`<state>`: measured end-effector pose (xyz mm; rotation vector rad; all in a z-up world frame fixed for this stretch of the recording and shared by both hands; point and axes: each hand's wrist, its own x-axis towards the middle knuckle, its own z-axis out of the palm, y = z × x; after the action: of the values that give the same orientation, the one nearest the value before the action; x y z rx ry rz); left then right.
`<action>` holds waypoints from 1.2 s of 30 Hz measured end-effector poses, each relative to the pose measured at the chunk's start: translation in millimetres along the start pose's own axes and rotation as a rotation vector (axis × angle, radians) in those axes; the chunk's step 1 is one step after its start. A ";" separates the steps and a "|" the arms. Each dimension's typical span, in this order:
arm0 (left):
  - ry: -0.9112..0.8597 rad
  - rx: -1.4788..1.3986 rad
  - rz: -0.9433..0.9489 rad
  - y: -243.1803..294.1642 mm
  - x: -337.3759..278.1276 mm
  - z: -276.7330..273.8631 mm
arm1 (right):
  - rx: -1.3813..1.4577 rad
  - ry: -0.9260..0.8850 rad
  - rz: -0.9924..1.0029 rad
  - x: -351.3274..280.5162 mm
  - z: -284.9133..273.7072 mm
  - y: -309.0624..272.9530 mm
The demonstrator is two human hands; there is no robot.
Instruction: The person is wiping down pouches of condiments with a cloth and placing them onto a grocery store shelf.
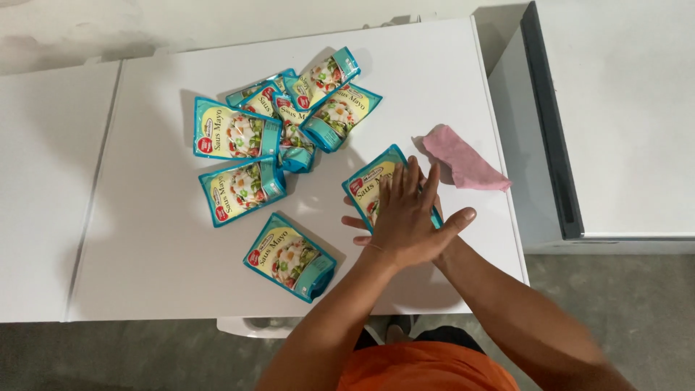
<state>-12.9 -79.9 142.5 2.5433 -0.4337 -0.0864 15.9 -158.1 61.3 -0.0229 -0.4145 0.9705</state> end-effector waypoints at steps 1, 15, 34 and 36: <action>0.006 0.005 0.001 -7.0 7.9 -6.9 | -0.003 -0.007 0.003 5.3 9.3 1.7; 0.129 -0.048 0.333 -17.9 -13.3 -23.4 | -0.004 0.586 -0.202 10.3 39.4 -18.0; 0.244 0.018 0.491 -22.1 -1.0 2.4 | -0.025 0.517 -0.299 13.0 32.2 -27.7; 0.233 0.076 0.545 -31.8 7.6 12.0 | -0.170 0.493 -0.271 16.2 34.0 -32.3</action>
<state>1.7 -63.2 115.6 2.3763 -1.0258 0.4290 37.5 -169.1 104.6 -0.3455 -0.0404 0.6305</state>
